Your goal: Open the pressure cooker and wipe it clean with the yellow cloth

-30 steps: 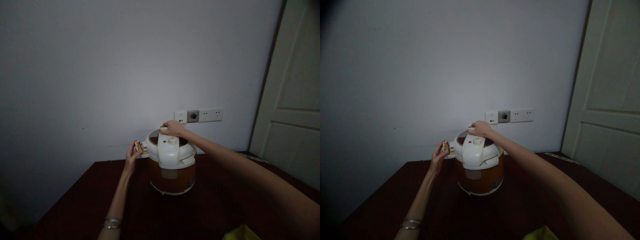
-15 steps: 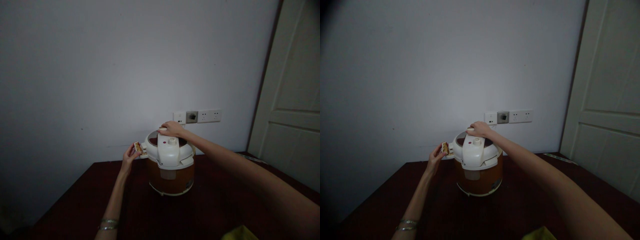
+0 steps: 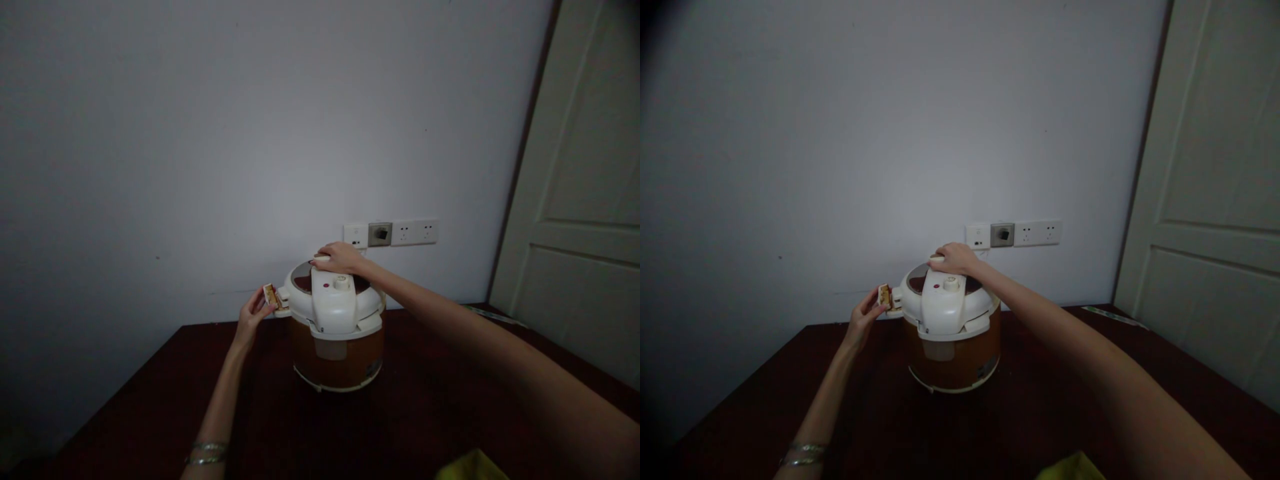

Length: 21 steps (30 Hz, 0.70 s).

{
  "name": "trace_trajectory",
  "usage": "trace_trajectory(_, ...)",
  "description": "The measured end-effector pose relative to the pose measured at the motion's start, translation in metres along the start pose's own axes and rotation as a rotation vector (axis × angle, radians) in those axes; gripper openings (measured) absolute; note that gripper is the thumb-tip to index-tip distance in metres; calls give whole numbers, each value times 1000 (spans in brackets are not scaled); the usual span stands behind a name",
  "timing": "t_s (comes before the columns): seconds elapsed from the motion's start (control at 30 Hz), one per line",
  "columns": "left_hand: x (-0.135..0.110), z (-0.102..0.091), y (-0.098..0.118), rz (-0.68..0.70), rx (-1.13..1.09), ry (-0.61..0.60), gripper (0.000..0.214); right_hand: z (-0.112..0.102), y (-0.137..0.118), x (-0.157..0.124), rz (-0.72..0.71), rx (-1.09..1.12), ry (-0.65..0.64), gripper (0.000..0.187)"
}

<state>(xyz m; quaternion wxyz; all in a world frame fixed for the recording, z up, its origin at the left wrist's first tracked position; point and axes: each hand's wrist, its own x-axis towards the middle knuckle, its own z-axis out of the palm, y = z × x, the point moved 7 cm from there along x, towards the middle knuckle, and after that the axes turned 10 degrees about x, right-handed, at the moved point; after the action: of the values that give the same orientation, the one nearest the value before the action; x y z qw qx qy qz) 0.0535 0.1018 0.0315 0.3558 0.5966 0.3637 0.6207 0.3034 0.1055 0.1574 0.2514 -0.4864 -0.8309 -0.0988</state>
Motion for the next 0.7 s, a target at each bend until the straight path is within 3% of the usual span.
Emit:
trace_trajectory(0.27,-2,4,5,8,0,-55,66,0,0,0,-64,34,30,57)
trace_trajectory(0.7,-2,1,7,3,40,-35,70,-2,0,0,-76,51,30,55)
